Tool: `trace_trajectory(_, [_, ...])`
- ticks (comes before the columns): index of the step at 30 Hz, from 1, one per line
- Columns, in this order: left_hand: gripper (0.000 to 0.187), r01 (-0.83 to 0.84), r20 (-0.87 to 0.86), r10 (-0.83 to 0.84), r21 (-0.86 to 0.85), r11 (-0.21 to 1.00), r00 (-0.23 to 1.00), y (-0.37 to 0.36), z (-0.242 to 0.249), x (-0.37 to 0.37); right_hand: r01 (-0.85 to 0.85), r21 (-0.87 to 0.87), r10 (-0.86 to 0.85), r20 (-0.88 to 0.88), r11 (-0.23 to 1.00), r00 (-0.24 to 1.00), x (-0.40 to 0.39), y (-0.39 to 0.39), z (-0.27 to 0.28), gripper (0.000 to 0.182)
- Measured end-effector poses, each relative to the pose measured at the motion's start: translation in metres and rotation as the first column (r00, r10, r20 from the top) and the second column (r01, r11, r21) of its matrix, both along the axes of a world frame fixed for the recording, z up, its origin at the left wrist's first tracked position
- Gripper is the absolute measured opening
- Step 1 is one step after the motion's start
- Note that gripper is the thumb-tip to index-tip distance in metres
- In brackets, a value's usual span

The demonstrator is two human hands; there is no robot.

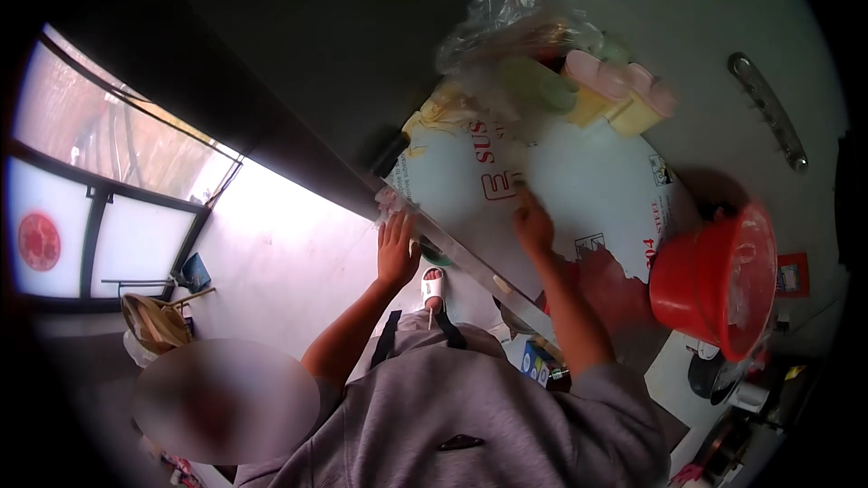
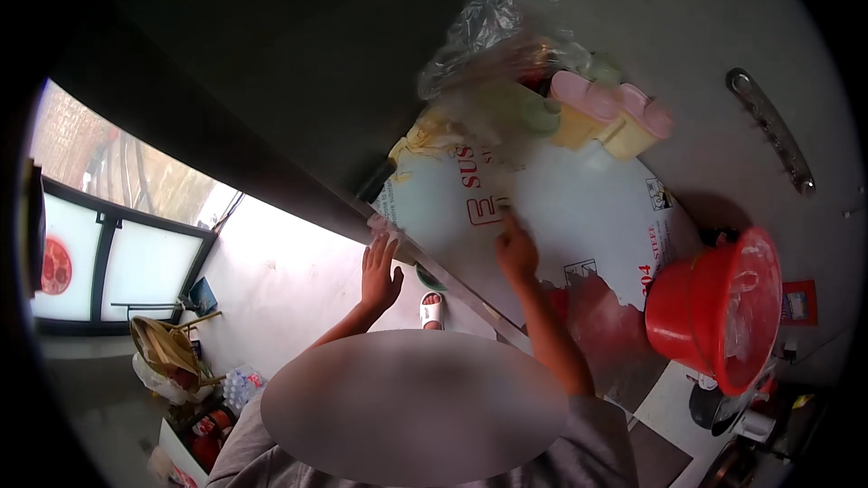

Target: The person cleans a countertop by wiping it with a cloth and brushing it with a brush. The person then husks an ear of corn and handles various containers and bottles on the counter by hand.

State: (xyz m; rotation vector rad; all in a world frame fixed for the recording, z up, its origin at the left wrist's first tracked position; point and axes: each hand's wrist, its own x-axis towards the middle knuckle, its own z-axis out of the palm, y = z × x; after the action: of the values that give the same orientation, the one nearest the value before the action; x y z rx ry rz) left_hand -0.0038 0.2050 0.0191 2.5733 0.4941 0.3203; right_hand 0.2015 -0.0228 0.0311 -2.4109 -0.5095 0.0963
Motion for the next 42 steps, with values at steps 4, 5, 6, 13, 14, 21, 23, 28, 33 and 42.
trace_trajectory(4, [0.068,-0.049,0.002,0.049,0.000,0.999,0.999,-0.011,0.001,-0.010,-0.429,0.099,0.437,-0.085,0.898,0.896,-0.075,0.039,-0.012,0.050])
trace_trajectory(5, [0.069,-0.060,-0.007,0.060,0.006,0.998,0.998,-0.013,0.002,-0.011,-0.400,0.150,0.418,-0.122,0.904,0.900,-0.073,0.036,-0.009,0.049])
trace_trajectory(6, [0.069,-0.071,-0.001,0.071,0.004,0.997,0.997,-0.015,0.002,-0.013,-0.370,0.200,0.403,-0.161,0.907,0.901,-0.069,0.032,-0.007,0.049])
trace_trajectory(13, [0.071,-0.101,-0.047,0.101,-0.007,0.995,0.994,-0.011,0.002,-0.023,-0.109,-0.039,0.107,-0.048,0.993,0.993,-0.009,0.022,-0.012,0.047])
trace_trajectory(14, [0.071,-0.104,-0.050,0.104,-0.007,0.995,0.993,-0.009,0.000,-0.022,-0.148,-0.181,0.133,-0.094,0.972,0.987,-0.023,0.037,-0.007,0.052])
trace_trajectory(21, [0.070,-0.076,0.016,0.076,0.005,0.997,0.997,0.020,-0.005,-0.016,-0.259,0.219,0.277,-0.055,0.941,0.959,-0.081,0.095,-0.001,0.047])
trace_trajectory(23, [0.069,-0.068,0.027,0.068,-0.002,0.998,0.997,0.030,-0.003,-0.020,-0.183,0.170,0.195,-0.059,0.968,0.979,-0.047,0.086,0.001,0.047])
trace_trajectory(28, [0.069,-0.067,0.044,0.067,-0.012,0.998,0.997,0.049,-0.008,-0.016,-0.404,-0.052,0.398,-0.103,0.913,0.912,-0.092,0.117,0.011,0.052])
trace_trajectory(33, [0.069,-0.083,0.050,0.084,-0.028,0.996,0.995,0.056,-0.007,-0.017,-0.334,0.171,0.346,-0.043,0.927,0.937,-0.098,0.092,-0.008,0.048])
trace_trajectory(42, [0.069,-0.009,0.016,0.010,-0.034,0.999,1.000,0.040,-0.012,-0.013,-0.252,0.004,0.252,-0.020,0.968,0.968,-0.070,0.031,-0.031,0.052])
